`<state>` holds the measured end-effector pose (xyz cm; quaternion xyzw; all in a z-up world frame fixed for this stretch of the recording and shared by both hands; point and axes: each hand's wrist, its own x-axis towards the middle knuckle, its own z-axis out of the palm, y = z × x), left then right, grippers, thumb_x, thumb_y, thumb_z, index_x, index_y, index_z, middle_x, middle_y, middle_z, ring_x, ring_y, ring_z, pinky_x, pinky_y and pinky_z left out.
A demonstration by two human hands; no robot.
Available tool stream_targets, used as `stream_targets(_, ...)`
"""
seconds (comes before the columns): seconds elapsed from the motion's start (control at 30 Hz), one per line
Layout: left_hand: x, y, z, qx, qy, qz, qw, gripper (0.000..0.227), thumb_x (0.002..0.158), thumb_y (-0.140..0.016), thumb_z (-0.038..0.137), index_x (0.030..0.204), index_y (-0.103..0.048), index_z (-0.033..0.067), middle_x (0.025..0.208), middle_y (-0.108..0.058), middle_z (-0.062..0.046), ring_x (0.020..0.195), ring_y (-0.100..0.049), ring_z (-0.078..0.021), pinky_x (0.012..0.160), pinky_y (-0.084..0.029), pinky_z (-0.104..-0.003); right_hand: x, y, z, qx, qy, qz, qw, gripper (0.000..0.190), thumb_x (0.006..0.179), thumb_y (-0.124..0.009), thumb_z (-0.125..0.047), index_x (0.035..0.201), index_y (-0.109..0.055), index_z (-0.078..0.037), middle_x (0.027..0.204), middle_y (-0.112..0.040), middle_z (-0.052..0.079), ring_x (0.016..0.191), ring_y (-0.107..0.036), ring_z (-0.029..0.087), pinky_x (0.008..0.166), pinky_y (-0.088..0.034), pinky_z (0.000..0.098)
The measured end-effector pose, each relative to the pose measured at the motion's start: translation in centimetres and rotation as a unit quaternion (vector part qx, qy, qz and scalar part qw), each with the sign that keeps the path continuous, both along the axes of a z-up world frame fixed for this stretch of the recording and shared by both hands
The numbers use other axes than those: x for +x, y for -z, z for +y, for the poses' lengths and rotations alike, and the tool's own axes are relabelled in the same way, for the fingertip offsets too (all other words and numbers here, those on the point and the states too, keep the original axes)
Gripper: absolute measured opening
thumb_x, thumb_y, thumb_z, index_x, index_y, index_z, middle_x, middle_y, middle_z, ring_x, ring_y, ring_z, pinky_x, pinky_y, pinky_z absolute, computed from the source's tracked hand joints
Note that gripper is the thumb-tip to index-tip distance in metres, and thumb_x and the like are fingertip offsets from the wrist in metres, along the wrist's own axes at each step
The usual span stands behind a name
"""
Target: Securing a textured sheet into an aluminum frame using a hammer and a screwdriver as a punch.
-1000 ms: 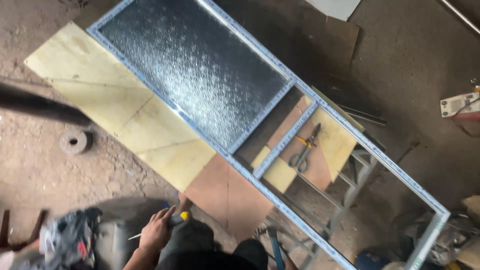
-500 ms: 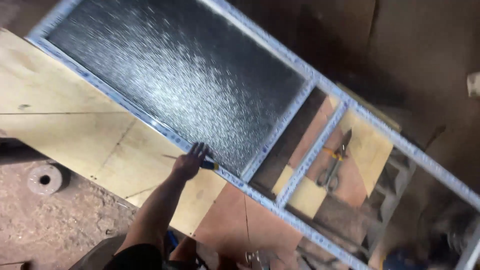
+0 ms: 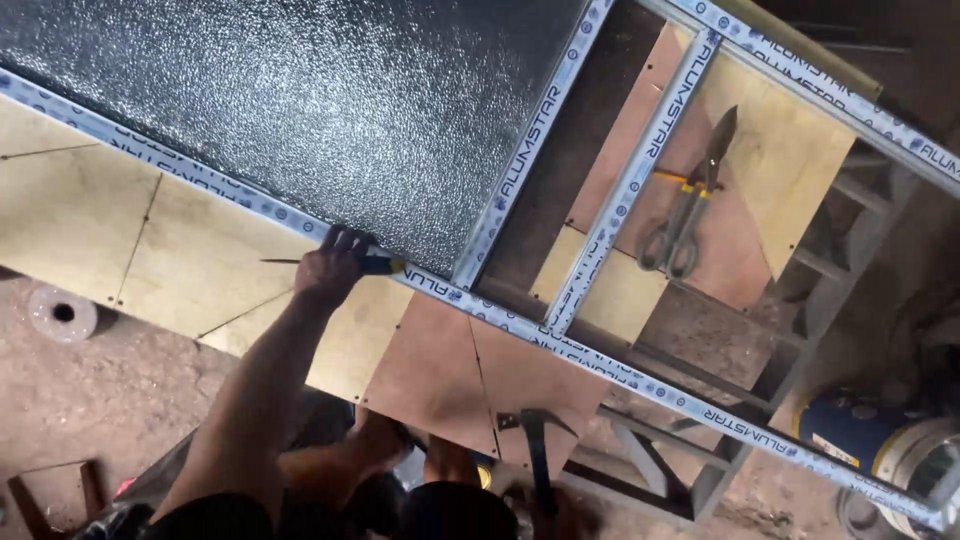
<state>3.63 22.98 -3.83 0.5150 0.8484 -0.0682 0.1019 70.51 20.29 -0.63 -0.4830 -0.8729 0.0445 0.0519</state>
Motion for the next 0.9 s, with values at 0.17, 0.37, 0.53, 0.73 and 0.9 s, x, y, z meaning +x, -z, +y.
stream_targets(0.17,-1.6,-0.5,-1.3,0.026,0.113,-0.007,0.993,0.058,0.086,-0.069,0.034,0.140,-0.053,0.0226,0.134,-0.058,-0.005,0.120,-0.060,-0.0264,0.049,-0.062,-0.048,-14.0,-7.6,9.1,-0.454,0.369,-0.076,0.807,0.036,0.087,-0.065,-0.052,0.112,-0.079,-0.031,0.104,-0.082,0.004,0.104,-0.073,0.025,0.089,-0.052,0.0374)
stream_targets(0.37,8.0,-4.1,-0.1,0.184,0.193,-0.188,0.945,0.044,0.069,-0.072,0.013,0.112,-0.076,0.0206,0.093,-0.069,-0.002,0.089,-0.064,-0.0321,0.086,-0.048,-0.044,-23.4,-15.5,13.5,-0.478,0.346,0.057,0.805,0.031,0.088,-0.069,-0.036,0.109,-0.071,-0.014,0.094,-0.080,0.008,0.089,-0.075,0.024,0.082,-0.058,0.0383)
stream_targets(0.53,16.8,-9.4,6.1,0.313,0.152,-0.378,0.858,0.017,0.092,-0.071,0.024,0.098,-0.062,0.0105,0.094,-0.058,-0.011,0.091,-0.054,-0.0327,0.085,-0.045,-0.047,-24.4,-10.7,15.7,-0.370,0.284,0.148,0.872,0.017,0.090,-0.068,-0.027,0.086,-0.067,-0.011,0.060,-0.066,0.006,0.054,-0.063,0.018,0.058,-0.051,0.0358)
stream_targets(0.73,19.0,-5.3,11.1,0.387,0.054,-0.396,0.831,0.027,0.096,-0.064,0.045,0.096,-0.064,0.0178,0.098,-0.060,-0.007,0.090,-0.055,-0.0305,0.084,-0.041,-0.045,-26.9,-14.0,16.2,-0.364,0.289,0.133,0.875,0.035,0.097,-0.052,-0.025,0.075,-0.069,-0.005,0.077,-0.080,0.009,0.080,-0.077,0.021,0.083,-0.055,0.0345)
stream_targets(0.9,17.2,-5.2,12.1,0.441,-0.032,-0.449,0.777,0.024,0.085,-0.070,0.027,0.105,-0.065,0.0162,0.100,-0.065,-0.007,0.095,-0.060,-0.0271,0.088,-0.045,-0.043,-28.3,-13.8,15.9,-0.346,0.310,0.253,0.849,0.048,0.103,-0.044,-0.034,0.065,-0.047,-0.004,0.045,-0.041,0.007,0.040,-0.038,0.019,0.051,-0.038,0.0363)
